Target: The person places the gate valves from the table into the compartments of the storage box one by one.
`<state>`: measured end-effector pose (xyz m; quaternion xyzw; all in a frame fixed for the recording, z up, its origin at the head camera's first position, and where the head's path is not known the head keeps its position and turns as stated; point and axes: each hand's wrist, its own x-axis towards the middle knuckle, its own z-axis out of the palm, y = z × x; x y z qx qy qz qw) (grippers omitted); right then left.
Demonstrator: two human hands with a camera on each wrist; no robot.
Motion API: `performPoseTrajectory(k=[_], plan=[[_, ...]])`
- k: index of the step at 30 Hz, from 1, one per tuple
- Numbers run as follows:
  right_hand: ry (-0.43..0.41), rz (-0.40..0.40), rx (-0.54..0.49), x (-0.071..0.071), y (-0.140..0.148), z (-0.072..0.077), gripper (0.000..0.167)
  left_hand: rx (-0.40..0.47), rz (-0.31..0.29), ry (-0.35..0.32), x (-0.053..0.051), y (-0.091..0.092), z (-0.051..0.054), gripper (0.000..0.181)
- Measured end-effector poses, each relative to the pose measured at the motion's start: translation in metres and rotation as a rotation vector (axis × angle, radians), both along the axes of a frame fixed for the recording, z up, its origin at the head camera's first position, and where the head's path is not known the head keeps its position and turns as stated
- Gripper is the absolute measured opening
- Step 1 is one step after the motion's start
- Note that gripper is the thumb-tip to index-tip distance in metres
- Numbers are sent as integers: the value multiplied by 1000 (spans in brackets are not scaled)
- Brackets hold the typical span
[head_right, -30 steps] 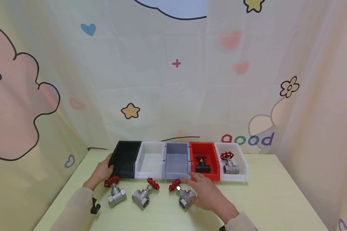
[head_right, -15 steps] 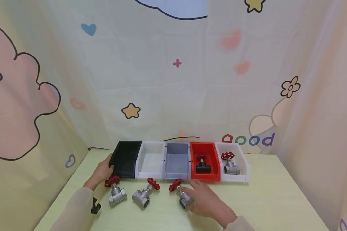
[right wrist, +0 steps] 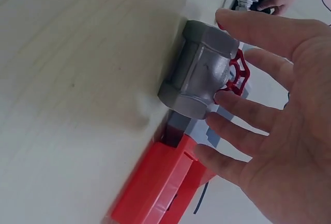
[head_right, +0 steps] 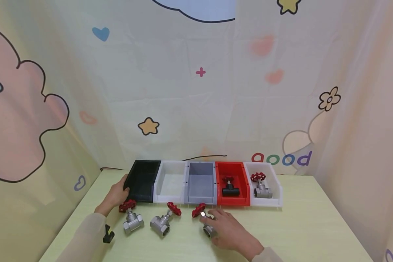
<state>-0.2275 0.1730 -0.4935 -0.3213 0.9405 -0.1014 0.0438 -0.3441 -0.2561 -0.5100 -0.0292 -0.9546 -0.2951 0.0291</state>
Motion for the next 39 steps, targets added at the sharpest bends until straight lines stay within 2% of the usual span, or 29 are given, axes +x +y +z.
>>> performPoseTrajectory(k=[5,20,32,39], plan=[[-45,-24,19,-1,-2,-3,66,3,2,3,1,0,1,64],[-53,-19,8,-7,-5,-15,57,1,9,-8,2,0,1,64],[-123,-56,-14,-9,-12,-18,47,6,12,2,2,0,-5,64],[-121,-46,-42,-11,-11,-16,45,5,16,13,1,1,-3,64]])
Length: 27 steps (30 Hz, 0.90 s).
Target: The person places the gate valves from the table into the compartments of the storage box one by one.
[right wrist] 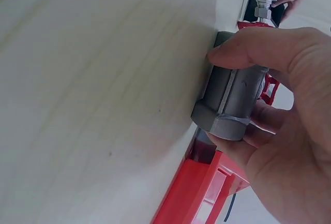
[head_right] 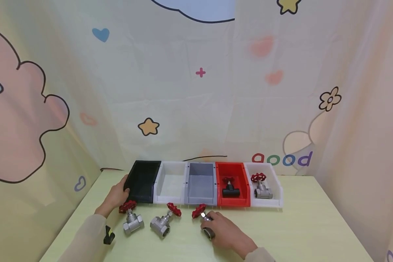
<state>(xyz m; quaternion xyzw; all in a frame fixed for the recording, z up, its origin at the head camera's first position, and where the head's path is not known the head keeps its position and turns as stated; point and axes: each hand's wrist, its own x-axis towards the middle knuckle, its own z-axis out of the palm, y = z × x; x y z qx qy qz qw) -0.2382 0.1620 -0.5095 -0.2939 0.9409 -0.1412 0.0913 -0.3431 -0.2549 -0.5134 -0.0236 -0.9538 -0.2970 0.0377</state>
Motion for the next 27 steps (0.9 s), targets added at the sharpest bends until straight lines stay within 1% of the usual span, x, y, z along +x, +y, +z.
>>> performPoseTrajectory(k=[10,18,24,27], plan=[[0,32,-12,-4,2,-1,44,-8,-6,0,1,0,2,64],[35,69,-29,-1,4,4,44,-24,-8,23,3,2,5,63],[53,67,-30,1,5,9,43,-34,-14,33,3,3,7,62],[81,72,-31,2,4,12,44,-31,-12,33,3,3,6,63]])
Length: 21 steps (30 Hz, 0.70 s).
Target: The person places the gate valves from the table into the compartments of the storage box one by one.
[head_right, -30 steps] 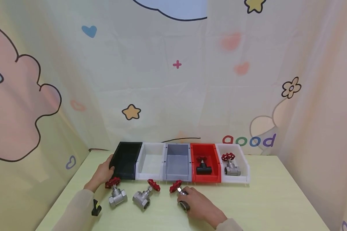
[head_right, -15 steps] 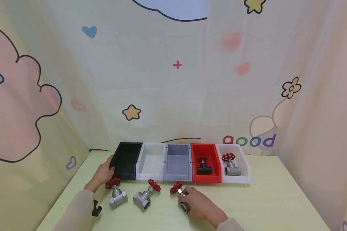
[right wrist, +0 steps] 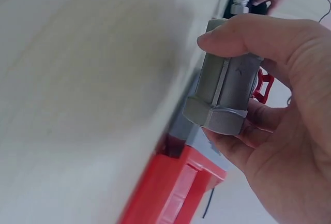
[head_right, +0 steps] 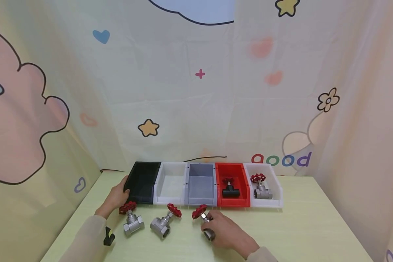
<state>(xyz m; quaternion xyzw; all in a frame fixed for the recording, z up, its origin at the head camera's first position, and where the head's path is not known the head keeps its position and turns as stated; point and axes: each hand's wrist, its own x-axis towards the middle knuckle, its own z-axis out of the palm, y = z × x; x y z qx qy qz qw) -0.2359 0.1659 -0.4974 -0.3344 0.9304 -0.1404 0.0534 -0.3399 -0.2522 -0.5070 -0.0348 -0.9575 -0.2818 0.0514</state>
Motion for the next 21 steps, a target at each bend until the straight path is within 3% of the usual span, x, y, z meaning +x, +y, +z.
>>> performPoseTrajectory(k=[5,13,21], plan=[[51,1,10,4,-1,10,45,14,5,-11,0,0,-3,63],[50,-43,-13,8,0,29,47,20,0,-25,-1,-1,-6,63],[126,-35,-3,8,-1,46,47,0,-7,-14,0,-2,-3,63]])
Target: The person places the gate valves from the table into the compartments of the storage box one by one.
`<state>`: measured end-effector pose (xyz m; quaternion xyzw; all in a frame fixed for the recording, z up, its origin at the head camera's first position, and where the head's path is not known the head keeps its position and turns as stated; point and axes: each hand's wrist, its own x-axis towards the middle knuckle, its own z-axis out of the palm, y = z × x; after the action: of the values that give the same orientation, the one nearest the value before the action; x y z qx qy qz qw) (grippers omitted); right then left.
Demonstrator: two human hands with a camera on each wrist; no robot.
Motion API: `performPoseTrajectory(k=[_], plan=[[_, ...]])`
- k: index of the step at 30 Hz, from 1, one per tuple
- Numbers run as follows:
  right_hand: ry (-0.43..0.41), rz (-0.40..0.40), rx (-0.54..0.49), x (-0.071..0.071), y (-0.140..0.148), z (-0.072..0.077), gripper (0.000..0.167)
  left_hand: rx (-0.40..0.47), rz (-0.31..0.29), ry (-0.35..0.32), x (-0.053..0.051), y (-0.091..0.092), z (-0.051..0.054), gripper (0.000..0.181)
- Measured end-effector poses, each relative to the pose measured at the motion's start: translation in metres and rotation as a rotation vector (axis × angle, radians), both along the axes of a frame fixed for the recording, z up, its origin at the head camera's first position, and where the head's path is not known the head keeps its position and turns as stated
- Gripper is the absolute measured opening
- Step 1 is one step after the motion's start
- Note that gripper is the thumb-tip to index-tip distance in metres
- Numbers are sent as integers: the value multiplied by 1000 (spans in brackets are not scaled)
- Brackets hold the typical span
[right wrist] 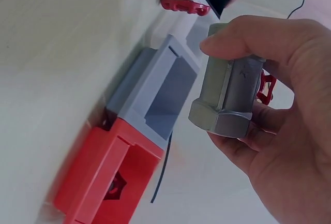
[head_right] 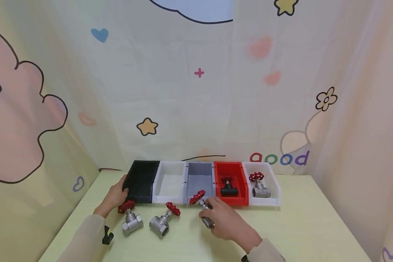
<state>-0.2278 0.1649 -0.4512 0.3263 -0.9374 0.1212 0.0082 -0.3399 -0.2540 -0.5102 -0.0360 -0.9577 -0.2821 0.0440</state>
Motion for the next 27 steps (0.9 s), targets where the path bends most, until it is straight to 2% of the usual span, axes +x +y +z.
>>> performPoseTrajectory(k=[5,14,21,27], plan=[[52,18,-5,-1,0,8,45,3,6,-12,-1,0,0,63],[56,13,-10,-7,-3,21,44,19,-6,18,1,2,0,63],[121,9,-25,-12,-5,30,41,15,6,-17,-1,1,-2,64],[139,-17,-39,-17,-9,37,40,11,15,-10,-3,0,-1,64]])
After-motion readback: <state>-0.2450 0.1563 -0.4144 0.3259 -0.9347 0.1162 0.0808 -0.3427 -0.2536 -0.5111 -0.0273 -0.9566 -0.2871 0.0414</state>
